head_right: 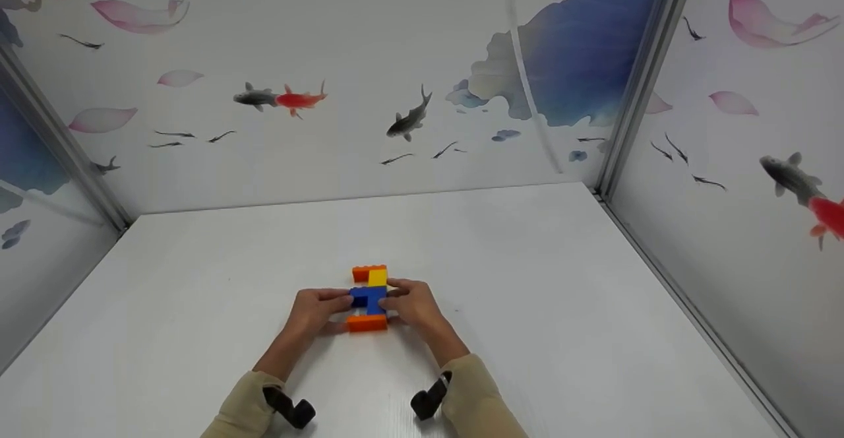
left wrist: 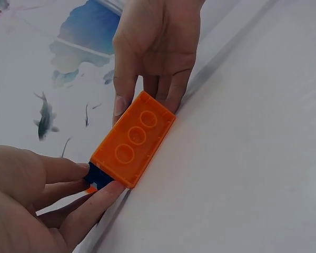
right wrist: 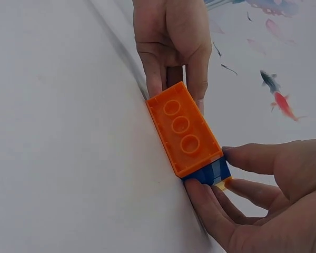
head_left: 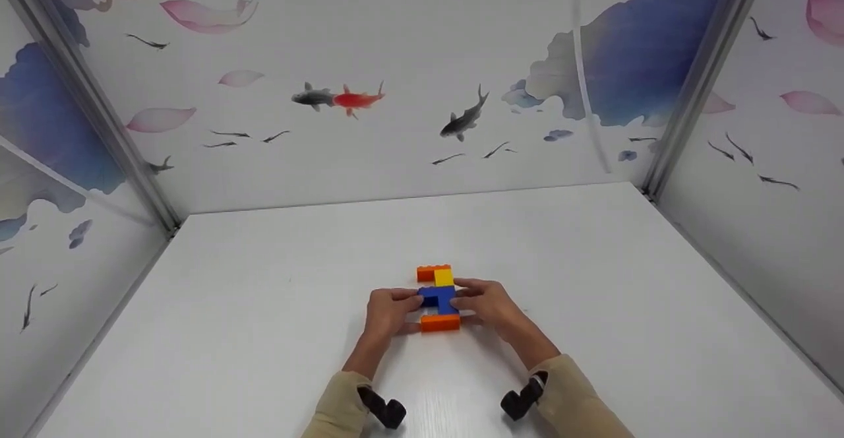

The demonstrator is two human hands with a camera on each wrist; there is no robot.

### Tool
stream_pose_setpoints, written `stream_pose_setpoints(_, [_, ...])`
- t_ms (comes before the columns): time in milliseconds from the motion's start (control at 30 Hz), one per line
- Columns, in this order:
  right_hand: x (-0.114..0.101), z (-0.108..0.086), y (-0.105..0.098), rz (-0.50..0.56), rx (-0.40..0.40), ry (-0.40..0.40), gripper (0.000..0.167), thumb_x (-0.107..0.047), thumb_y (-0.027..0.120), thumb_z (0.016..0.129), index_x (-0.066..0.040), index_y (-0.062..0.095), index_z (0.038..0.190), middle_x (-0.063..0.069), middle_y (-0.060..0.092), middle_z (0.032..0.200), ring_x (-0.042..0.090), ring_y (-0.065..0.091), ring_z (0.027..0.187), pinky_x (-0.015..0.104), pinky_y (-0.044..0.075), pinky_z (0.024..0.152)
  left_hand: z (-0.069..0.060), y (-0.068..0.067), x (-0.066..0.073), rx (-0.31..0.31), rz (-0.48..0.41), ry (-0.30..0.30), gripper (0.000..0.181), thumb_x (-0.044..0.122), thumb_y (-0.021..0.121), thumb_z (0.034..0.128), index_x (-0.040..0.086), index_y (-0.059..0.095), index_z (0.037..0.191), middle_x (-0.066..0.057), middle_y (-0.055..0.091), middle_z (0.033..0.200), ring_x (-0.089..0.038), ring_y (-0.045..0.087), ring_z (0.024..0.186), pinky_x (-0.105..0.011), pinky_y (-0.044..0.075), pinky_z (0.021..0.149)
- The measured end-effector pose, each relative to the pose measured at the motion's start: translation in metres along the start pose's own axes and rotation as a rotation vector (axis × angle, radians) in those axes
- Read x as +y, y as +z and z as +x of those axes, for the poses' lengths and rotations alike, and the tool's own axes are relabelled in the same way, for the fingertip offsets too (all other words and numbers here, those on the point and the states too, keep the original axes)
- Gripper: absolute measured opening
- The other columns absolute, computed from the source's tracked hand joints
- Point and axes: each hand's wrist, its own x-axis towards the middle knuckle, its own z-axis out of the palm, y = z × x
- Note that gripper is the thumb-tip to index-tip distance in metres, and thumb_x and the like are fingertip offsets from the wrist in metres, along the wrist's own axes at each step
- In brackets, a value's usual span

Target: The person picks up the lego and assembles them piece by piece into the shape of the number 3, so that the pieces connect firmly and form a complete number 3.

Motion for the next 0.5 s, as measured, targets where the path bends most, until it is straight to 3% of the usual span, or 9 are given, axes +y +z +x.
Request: stream_pose_setpoints(500, [-0.0019,0.0020,0.0008,0.013,0.001,-0.017,0.047,-0.017,0.066,0.097,-0.009,0.055,0.142,0.017,0.060,0.139,0.025,0.066,0.113,0.041,0.056,0.099,0.0000,-0.0011,-0.0008,0.006,-0.021,0.017,0.031,0.016,0.065,0.0972,0.006,0.069,0.127,-0.018,0.066,0.130,-0.021,0.072,0.098,-0.027,0.062,0.071])
